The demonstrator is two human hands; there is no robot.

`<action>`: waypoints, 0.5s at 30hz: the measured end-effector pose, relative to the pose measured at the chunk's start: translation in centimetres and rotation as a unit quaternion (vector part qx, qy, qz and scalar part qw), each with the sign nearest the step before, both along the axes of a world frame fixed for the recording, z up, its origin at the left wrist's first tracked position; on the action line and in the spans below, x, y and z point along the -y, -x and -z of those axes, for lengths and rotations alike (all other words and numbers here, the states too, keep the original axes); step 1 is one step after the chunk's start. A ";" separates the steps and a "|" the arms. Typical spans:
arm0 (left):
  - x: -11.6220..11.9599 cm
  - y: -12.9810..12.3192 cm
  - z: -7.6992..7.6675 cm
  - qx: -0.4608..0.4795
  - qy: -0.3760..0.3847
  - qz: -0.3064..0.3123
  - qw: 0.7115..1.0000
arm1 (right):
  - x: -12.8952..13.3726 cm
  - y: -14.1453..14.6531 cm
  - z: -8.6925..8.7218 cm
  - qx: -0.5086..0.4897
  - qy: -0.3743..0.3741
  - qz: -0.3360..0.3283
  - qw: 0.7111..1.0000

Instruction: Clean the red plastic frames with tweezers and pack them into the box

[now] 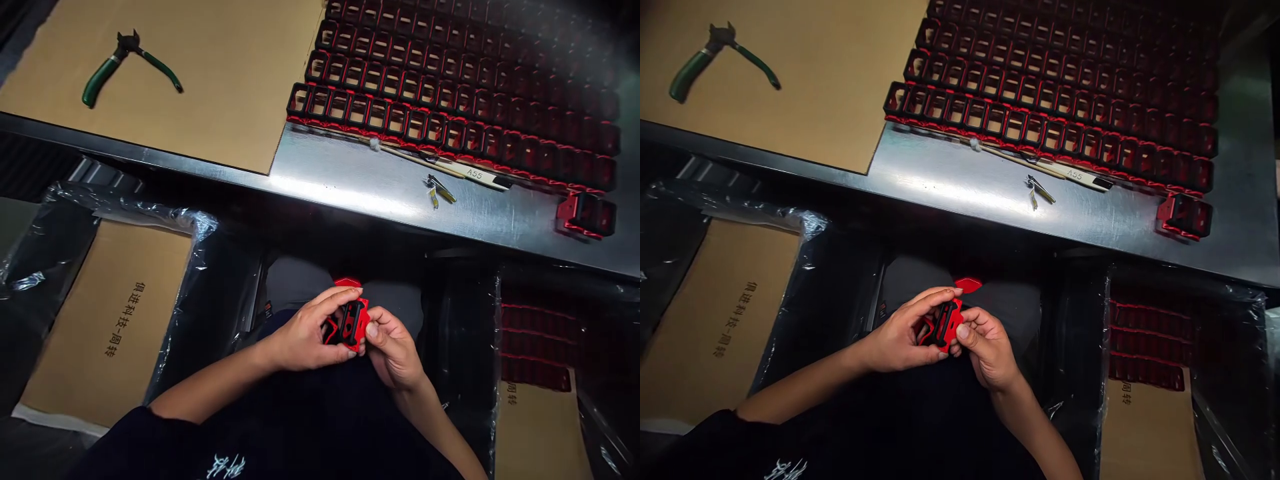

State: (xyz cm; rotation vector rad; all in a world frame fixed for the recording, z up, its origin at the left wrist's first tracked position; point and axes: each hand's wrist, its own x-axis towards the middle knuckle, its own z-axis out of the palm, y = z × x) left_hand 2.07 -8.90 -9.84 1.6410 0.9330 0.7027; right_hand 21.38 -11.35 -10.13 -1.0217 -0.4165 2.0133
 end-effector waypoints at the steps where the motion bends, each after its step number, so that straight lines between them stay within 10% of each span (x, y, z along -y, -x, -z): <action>1: -0.1 0.0 0.0 0.007 -0.010 0.000 1.000 | -0.1 -0.1 0.1 0.002 -0.006 0.002 1.000; 15: -0.4 0.2 0.3 0.005 -0.024 -0.029 0.999 | -0.8 -0.4 0.2 0.089 -0.081 -0.015 0.993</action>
